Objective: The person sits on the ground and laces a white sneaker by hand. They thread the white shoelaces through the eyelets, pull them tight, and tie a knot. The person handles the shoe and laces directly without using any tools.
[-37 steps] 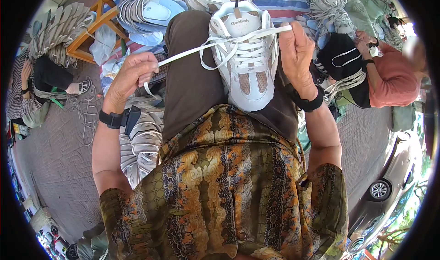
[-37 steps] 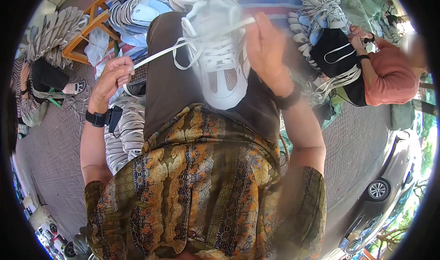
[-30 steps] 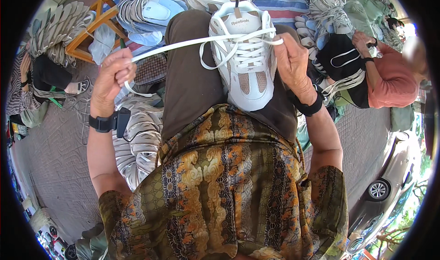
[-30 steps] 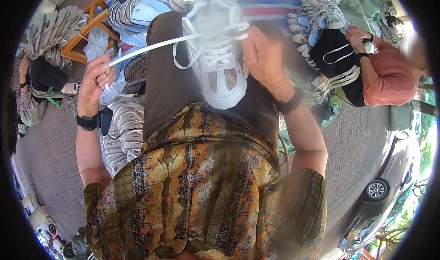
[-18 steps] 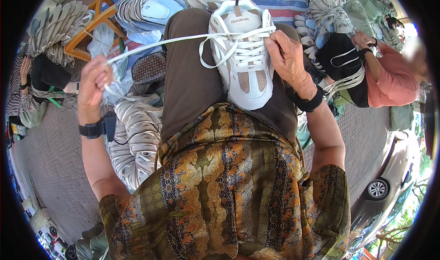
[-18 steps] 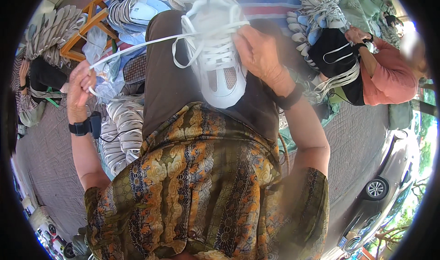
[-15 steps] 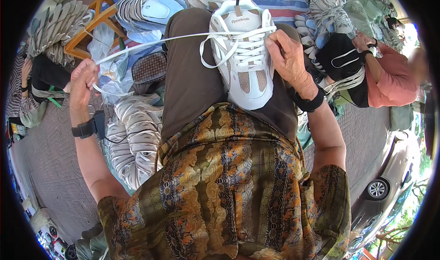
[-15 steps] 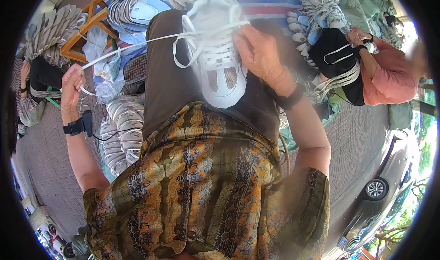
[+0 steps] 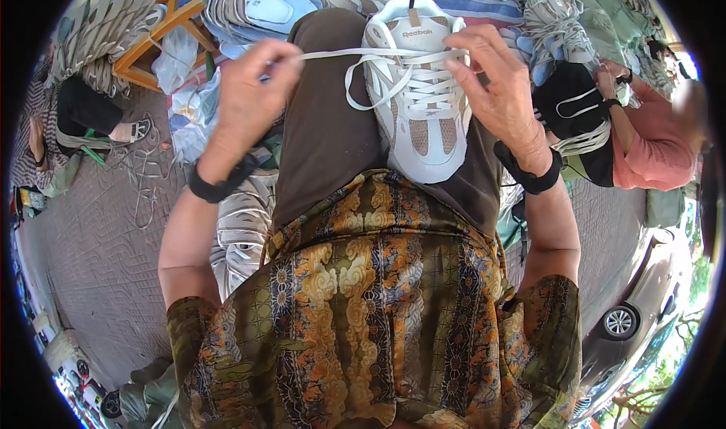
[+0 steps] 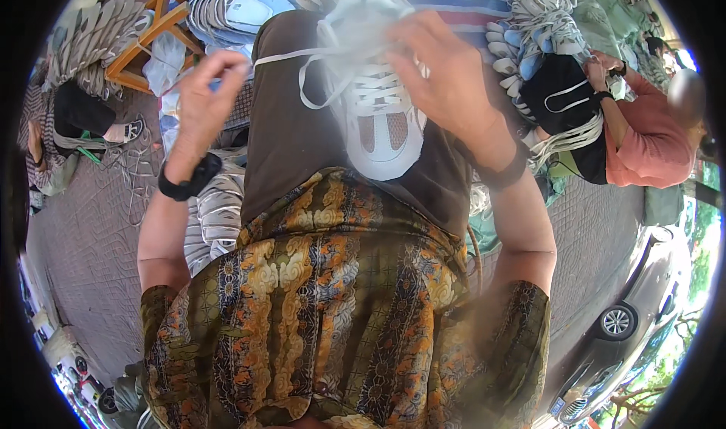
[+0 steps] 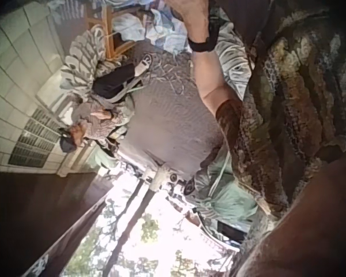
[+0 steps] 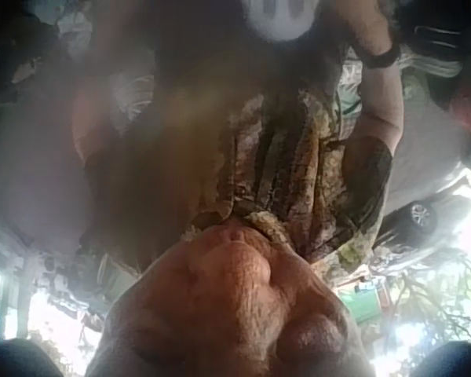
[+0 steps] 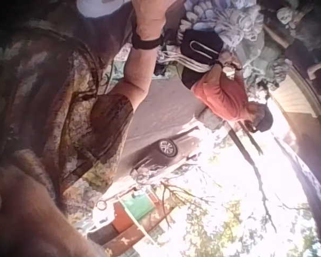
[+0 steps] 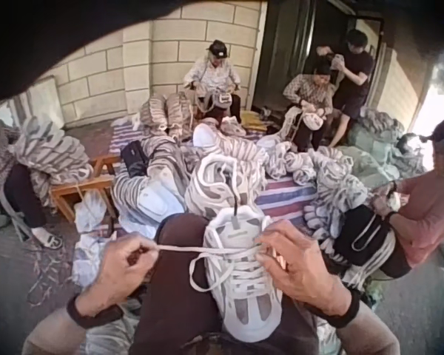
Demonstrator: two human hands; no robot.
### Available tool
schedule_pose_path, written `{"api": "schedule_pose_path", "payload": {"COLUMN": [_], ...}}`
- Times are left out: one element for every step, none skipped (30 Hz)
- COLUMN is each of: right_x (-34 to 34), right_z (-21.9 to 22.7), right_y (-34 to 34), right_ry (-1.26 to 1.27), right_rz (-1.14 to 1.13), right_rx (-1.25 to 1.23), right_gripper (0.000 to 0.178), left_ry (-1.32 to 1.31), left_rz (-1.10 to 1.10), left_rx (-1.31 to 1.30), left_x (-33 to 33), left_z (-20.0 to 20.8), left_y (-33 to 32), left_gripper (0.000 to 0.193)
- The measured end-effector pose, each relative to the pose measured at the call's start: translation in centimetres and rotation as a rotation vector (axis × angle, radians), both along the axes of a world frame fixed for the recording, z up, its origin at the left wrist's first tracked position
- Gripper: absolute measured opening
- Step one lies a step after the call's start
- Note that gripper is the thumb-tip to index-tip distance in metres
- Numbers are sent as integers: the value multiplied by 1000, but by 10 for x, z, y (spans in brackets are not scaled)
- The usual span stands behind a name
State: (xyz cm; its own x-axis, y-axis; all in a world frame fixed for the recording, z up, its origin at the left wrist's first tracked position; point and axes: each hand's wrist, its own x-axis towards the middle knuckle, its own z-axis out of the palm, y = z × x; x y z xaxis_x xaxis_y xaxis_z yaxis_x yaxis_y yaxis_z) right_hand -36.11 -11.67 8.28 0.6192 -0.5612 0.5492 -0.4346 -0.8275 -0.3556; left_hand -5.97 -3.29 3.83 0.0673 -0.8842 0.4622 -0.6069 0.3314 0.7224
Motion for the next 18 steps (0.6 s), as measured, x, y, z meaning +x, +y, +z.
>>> {"api": "schedule_pose_path", "payload": {"right_x": [1, 3, 4, 6, 7, 8, 8, 8, 9, 8, 8, 9, 9, 7, 5, 3, -1, -7], "right_z": [-3, -4, -5, -6, -6, -6, -7, -6, -3, -3, -5, -7, -8, -9, -8, -7, -6, -4], "right_y": [-2, -4, -5, -7, -8, -10, -11, -12, -13, -14, -13, -13, -14, -15, -17, -19, -22, -27], "right_ry": [46, 90, 132, 122, 107, 92, 78, 62, 47, 31, 19, 6, -7, 7, 21, 36, 5, -25], "right_rz": [2, 5, 4, 1, 3, 4, -1, 8, 18, 27, 17, 8, -1, -11, -21, -30, -37, -43], "right_rx": [-35, -72, -110, -90, -66, -41, -12, 24, 61, 102, 138, 173, 205, 208, 210, 212, 221, 229], "right_gripper": [18, 17, 15, 13, 12, 12, 12, 11, 11, 11, 10, 10, 10, 10, 10, 10, 10, 10], "left_ry": [65, 51, 19, -8, -35, -35, -34, -34, -24, -13, -2, 48, 97, 146, 140, 134, 127, 145], "left_rz": [-87, -137, -167, -178, -187, -185, -189, -193, -202, -212, -221, -246, -272, -298, -307, -315, -322, -347], "left_rx": [66, 18, 18, 66, 114, 126, 143, 160, 150, 143, 137, 132, 124, 116, 175, 232, 290, 308], "left_x": [-23, -40, -54, -65, -73, -79, -85, -87, -88, -89, -89, -88, -86, -82, -76, -67, -61, -57], "left_z": [12, 13, 15, 13, 10, 7, 2, -1, -3, -6, -8, -9, -9, -8, -5, 1, 6, 10], "left_y": [5, 4, 1, -4, -8, -12, -15, -18, -21, -23, -25, -25, -26, -27, -28, -29, -29, -29], "left_gripper": [5, 7, 11, 13, 15, 16, 16, 17, 16, 16, 16, 15, 14, 13, 11, 10, 9, 10]}}
